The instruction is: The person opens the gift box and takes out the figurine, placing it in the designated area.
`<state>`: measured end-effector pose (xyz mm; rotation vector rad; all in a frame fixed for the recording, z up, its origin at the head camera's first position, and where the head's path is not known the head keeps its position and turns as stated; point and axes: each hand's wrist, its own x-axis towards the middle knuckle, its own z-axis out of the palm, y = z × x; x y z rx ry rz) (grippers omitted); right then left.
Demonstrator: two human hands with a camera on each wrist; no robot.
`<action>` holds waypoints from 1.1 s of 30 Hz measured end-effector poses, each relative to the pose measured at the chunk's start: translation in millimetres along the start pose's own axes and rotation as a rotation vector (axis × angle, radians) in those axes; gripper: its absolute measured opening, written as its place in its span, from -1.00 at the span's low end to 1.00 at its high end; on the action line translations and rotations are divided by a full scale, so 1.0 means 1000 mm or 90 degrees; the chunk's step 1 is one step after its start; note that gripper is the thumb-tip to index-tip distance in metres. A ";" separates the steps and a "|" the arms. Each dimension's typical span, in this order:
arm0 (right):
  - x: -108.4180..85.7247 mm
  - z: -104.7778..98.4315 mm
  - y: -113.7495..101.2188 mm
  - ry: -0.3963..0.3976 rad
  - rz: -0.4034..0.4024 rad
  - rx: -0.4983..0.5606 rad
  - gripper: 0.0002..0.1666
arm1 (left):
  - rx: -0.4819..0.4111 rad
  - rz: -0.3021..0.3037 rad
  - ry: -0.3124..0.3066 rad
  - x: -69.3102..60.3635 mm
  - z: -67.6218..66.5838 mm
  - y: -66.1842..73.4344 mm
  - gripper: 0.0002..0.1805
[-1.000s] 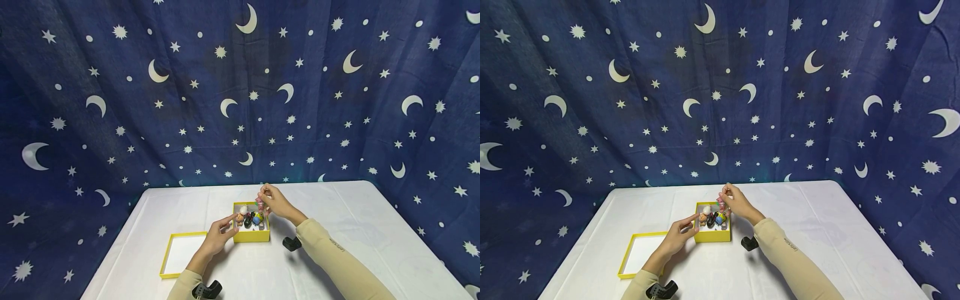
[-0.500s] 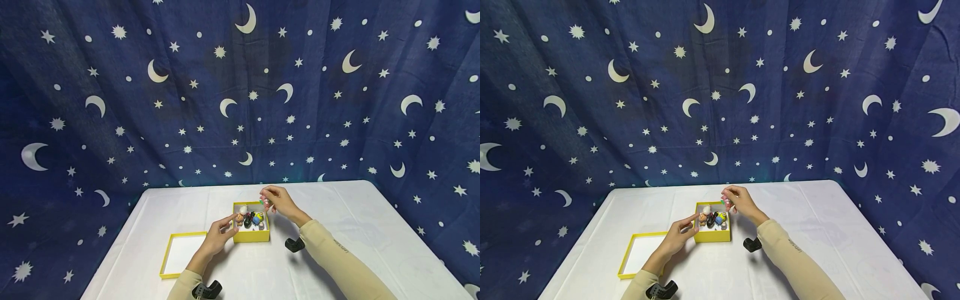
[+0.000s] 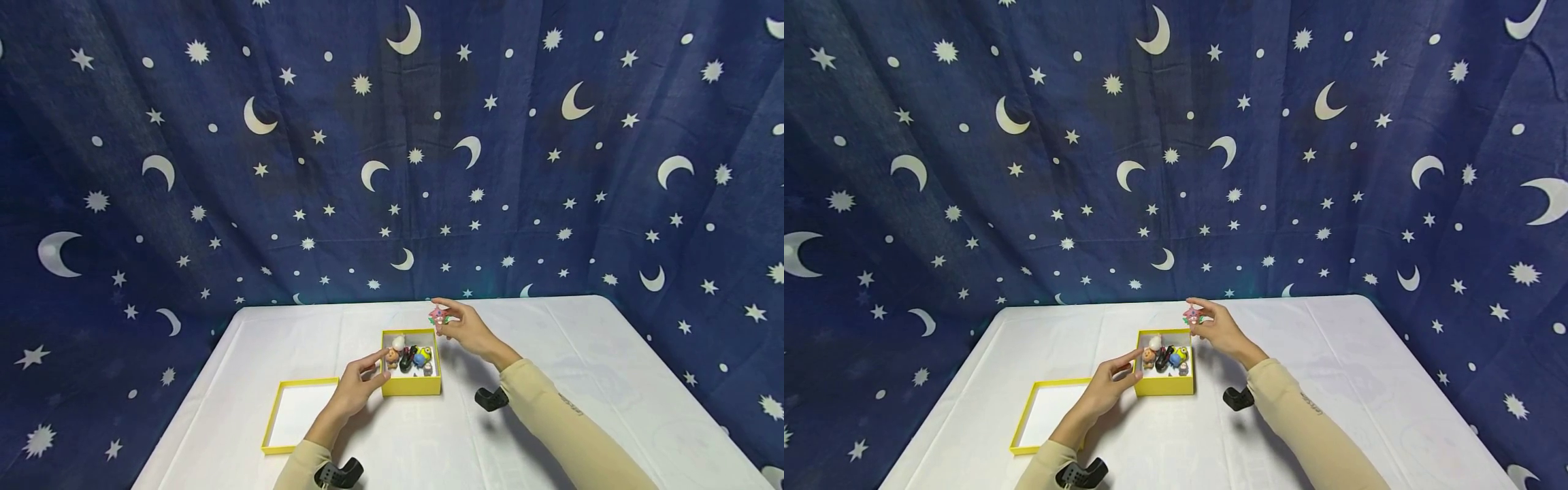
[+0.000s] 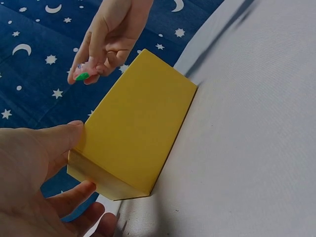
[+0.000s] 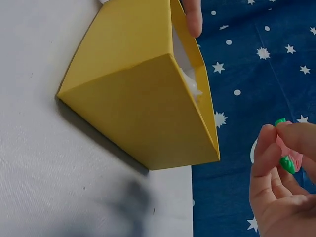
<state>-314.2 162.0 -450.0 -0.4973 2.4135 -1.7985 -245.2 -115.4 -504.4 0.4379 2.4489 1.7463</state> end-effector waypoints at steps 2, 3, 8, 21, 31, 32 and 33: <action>-0.001 -0.002 -0.001 0.008 -0.007 0.005 -0.24 | 0.000 0.001 0.003 0.000 0.000 -0.001 -0.44; -0.001 -0.004 -0.001 0.012 -0.010 0.007 -0.25 | -0.004 -0.003 0.005 0.000 0.000 0.000 -0.44; -0.002 -0.009 -0.001 0.020 -0.020 0.008 -0.29 | -0.015 0.005 0.015 -0.001 0.001 0.001 -0.45; -0.007 -0.024 0.005 0.046 -0.036 -0.058 -0.35 | -0.022 0.002 0.035 0.001 0.001 -0.002 -0.42; -0.009 -0.035 0.019 0.019 -0.029 -0.077 -0.37 | -0.019 0.006 0.043 0.004 0.002 -0.004 -0.43; -0.009 -0.036 0.021 0.014 -0.029 -0.076 -0.37 | -0.019 0.005 0.044 0.005 0.002 -0.005 -0.43; -0.009 -0.037 0.024 0.009 -0.028 -0.076 -0.37 | -0.018 0.005 0.045 0.005 0.002 -0.005 -0.43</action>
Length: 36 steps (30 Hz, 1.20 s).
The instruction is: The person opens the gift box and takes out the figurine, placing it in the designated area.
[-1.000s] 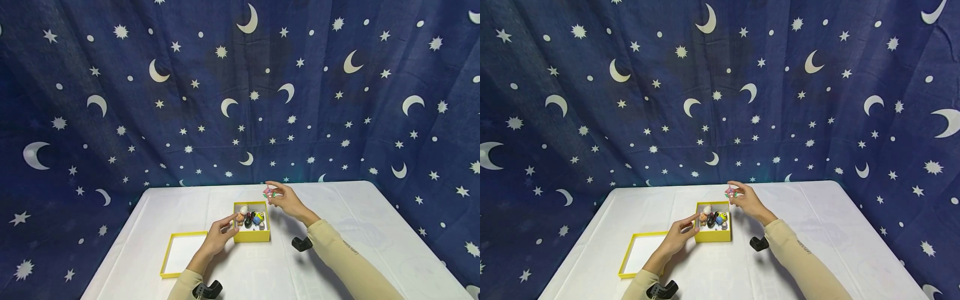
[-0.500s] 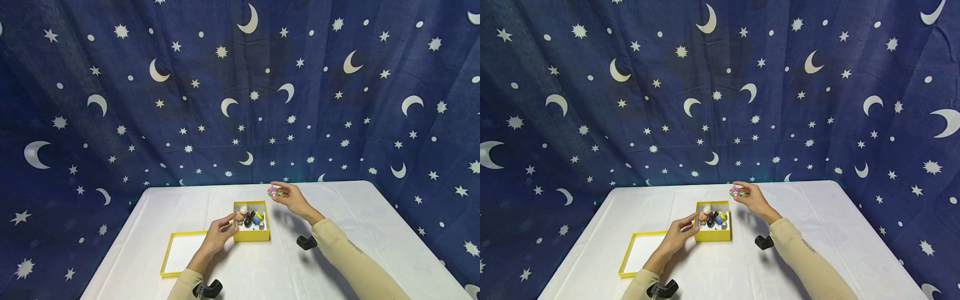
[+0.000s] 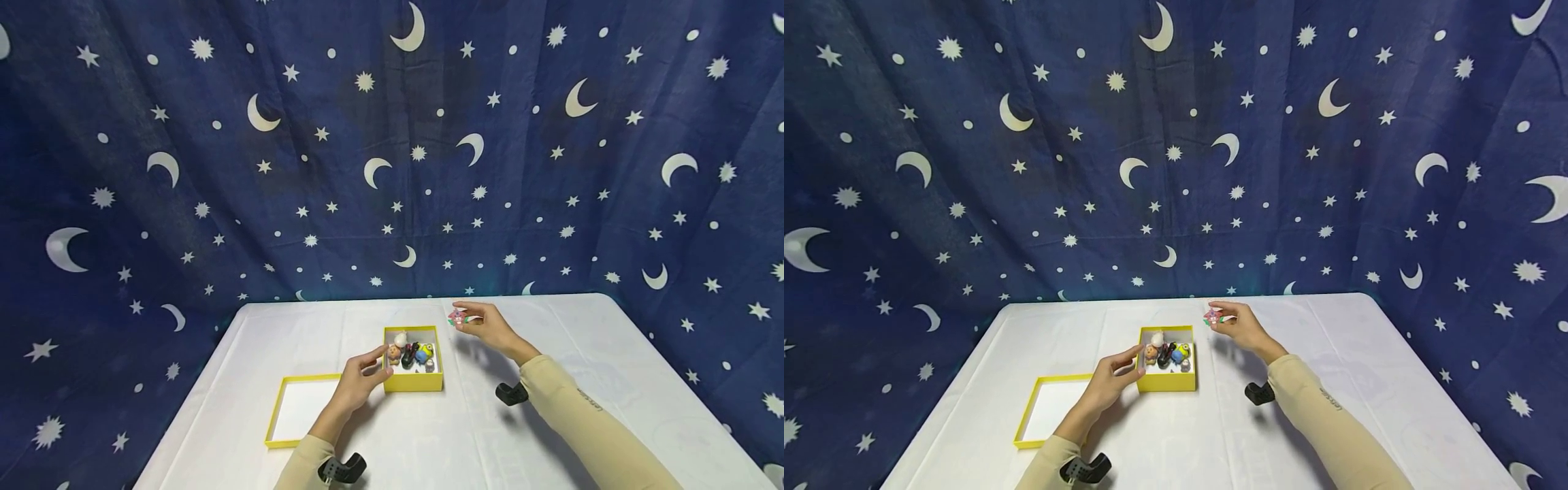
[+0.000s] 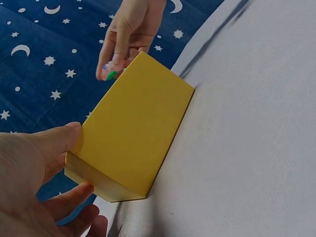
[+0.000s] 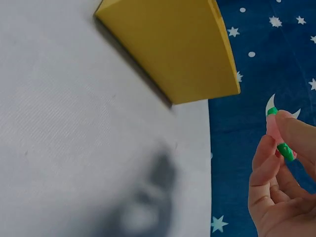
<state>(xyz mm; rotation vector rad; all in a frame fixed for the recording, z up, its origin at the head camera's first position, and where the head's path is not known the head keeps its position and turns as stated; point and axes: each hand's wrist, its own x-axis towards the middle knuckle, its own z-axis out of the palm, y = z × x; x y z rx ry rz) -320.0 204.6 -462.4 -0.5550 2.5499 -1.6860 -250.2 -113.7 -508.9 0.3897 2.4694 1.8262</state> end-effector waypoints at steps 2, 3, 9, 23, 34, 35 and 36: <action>-0.001 -0.001 0.004 -0.009 0.008 0.000 -0.37 | 0.000 0.000 0.001 0.000 0.000 0.000 -0.43; -0.001 -0.002 0.007 -0.012 0.013 0.000 -0.37 | -0.001 0.000 0.001 0.000 0.000 0.000 -0.43; -0.003 -0.003 0.017 -0.016 0.009 -0.025 -0.37 | 0.000 -0.004 0.004 -0.001 0.002 0.001 -0.45; -0.017 -0.001 0.033 -0.071 0.011 -0.016 -0.41 | -0.002 0.002 0.007 0.000 0.001 0.003 -0.42; -0.022 0.004 0.042 -0.097 0.072 -0.041 -0.42 | 0.005 0.004 0.004 0.000 0.001 0.003 -0.43; -0.023 0.004 0.043 -0.097 0.069 -0.042 -0.44 | 0.005 0.005 0.005 0.000 0.001 0.003 -0.43; -0.023 0.004 0.044 -0.097 0.063 -0.043 -0.46 | 0.005 0.007 0.005 0.000 0.001 0.003 -0.43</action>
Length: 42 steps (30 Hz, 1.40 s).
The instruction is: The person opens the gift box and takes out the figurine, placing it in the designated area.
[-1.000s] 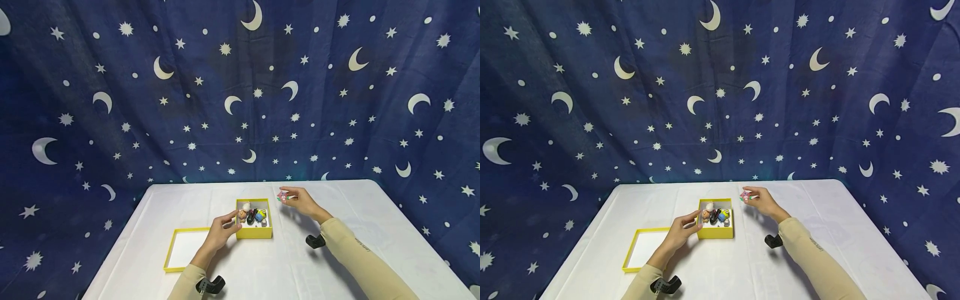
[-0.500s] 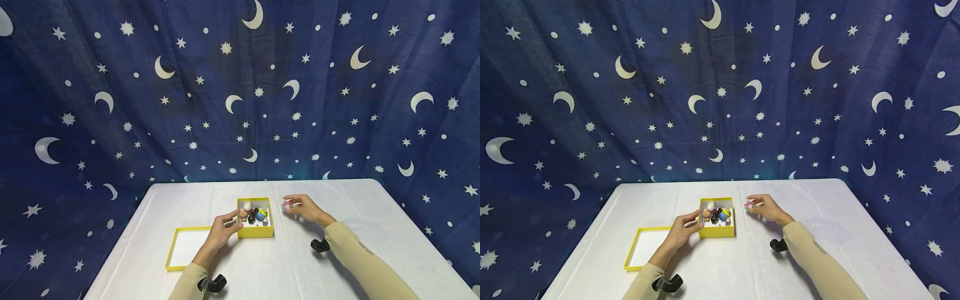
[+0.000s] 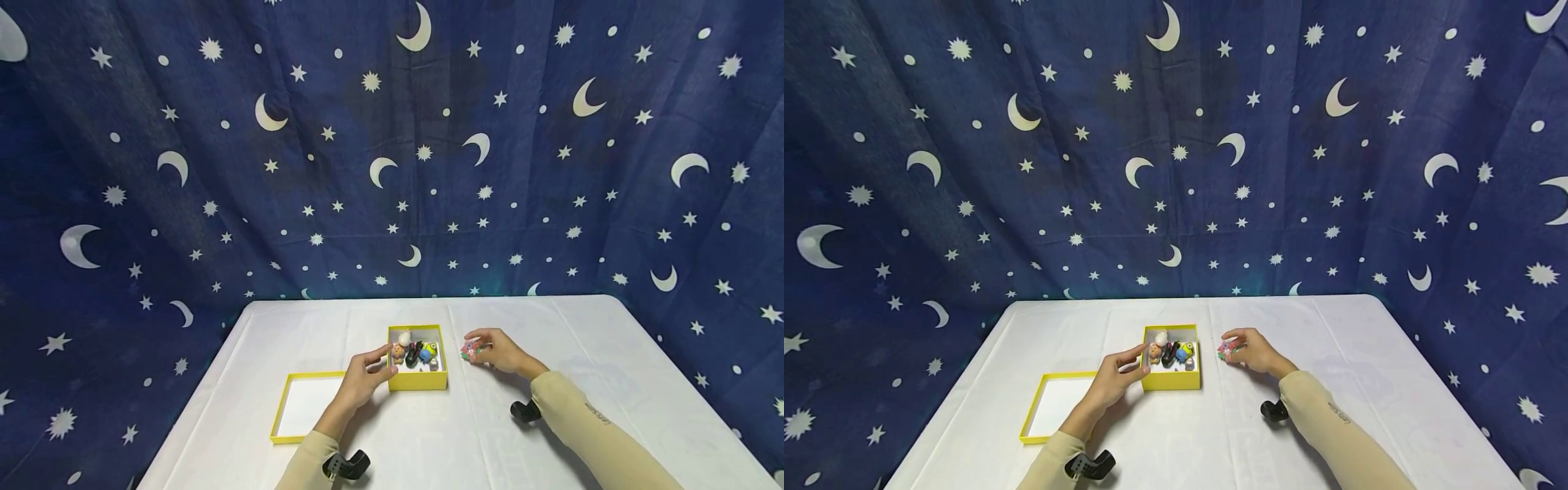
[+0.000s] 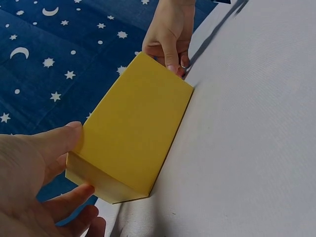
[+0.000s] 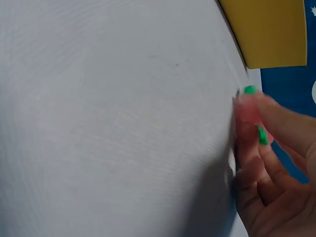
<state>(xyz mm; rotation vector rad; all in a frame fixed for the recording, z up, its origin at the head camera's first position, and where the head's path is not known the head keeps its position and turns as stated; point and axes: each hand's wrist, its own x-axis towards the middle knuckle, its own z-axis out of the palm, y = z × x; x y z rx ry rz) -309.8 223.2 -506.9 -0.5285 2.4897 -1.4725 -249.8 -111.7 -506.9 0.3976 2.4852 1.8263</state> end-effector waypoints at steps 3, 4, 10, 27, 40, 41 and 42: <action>0.000 0.001 0.002 0.005 -0.016 -0.003 -0.50 | -0.005 0.001 0.001 0.000 0.000 0.000 -0.44; 0.000 0.001 0.003 0.005 -0.025 -0.007 -0.49 | -0.004 0.005 0.001 0.000 0.000 0.000 -0.44; 0.001 0.001 0.007 0.001 -0.043 -0.043 -0.46 | -0.002 0.007 -0.003 0.000 0.000 -0.001 -0.43; 0.000 0.000 0.008 0.026 -0.039 -0.129 -0.50 | 0.004 -0.006 -0.007 0.000 0.000 -0.001 -0.44; 0.002 -0.007 0.005 -0.009 0.024 -0.057 -0.50 | 0.016 0.005 -0.009 -0.001 0.000 0.002 -0.42; 0.002 -0.008 0.004 -0.011 0.028 -0.052 -0.50 | 0.017 0.003 -0.009 -0.001 -0.001 0.002 -0.42; 0.002 -0.009 0.003 -0.012 0.028 -0.051 -0.50 | 0.019 0.001 -0.009 -0.001 -0.001 0.002 -0.42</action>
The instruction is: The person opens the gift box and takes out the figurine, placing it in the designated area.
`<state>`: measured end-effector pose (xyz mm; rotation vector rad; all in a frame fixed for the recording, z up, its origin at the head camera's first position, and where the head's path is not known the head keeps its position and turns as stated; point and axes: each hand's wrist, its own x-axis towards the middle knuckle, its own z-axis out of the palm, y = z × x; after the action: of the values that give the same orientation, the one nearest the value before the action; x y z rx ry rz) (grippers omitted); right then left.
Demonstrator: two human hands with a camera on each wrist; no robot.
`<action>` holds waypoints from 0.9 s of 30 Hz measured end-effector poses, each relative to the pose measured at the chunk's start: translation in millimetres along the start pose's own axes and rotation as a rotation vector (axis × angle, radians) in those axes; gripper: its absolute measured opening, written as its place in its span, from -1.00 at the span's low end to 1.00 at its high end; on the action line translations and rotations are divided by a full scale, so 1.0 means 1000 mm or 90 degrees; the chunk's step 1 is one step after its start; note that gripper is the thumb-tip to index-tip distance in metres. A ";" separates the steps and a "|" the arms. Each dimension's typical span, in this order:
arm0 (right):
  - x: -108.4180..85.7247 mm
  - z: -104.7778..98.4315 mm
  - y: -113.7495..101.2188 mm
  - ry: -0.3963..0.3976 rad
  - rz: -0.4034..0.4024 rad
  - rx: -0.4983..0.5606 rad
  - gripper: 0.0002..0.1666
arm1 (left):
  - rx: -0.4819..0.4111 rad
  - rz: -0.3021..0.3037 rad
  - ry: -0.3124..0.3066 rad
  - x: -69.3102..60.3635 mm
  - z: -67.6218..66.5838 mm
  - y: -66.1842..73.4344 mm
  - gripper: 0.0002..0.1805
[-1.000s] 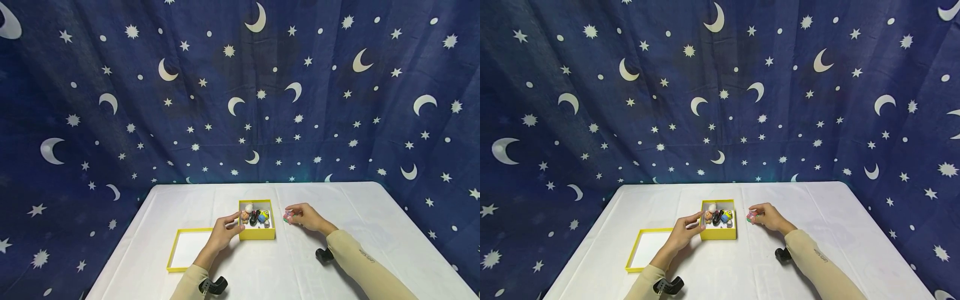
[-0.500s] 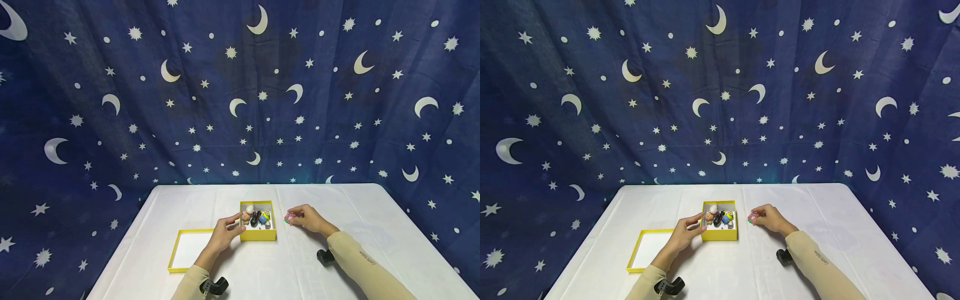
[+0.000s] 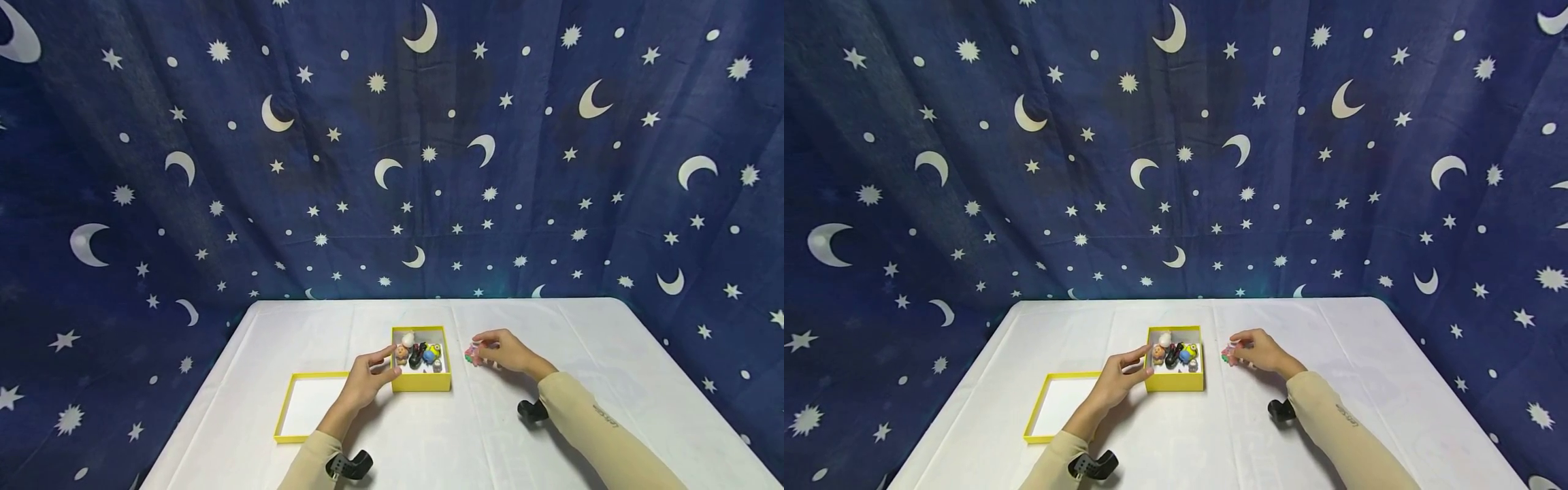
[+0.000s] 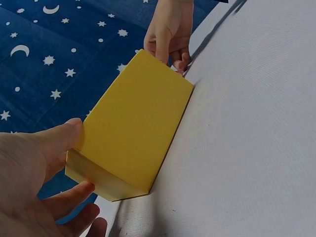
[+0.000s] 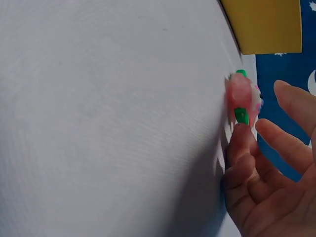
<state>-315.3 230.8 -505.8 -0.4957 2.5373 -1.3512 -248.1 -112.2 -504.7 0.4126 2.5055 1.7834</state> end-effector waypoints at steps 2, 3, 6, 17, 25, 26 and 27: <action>0.001 -0.002 -0.002 0.007 0.001 -0.003 -0.50 | -0.002 -0.005 0.001 0.000 0.000 0.000 -0.43; 0.001 -0.003 -0.003 0.010 -0.005 -0.007 -0.50 | -0.006 -0.009 0.002 0.000 -0.001 0.000 -0.43; 0.003 -0.004 -0.005 0.026 -0.014 -0.013 -0.50 | -0.011 -0.011 0.002 0.000 -0.001 0.000 -0.43; 0.006 -0.004 -0.026 0.043 -0.041 -0.057 -0.46 | -0.019 -0.005 -0.003 0.000 0.000 -0.004 -0.43; 0.011 0.008 -0.043 0.017 -0.051 -0.056 -0.43 | -0.020 -0.006 -0.002 0.001 0.001 -0.005 -0.43; 0.012 0.009 -0.044 0.014 -0.046 -0.052 -0.44 | -0.019 -0.007 -0.002 0.001 0.001 -0.005 -0.43; 0.013 0.011 -0.047 0.008 -0.040 -0.041 -0.43 | -0.019 -0.008 -0.001 0.001 0.001 -0.004 -0.43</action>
<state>-314.6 193.1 -473.6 -0.5863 2.6029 -1.3001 -250.1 -112.7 -508.7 0.3961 2.4723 1.8129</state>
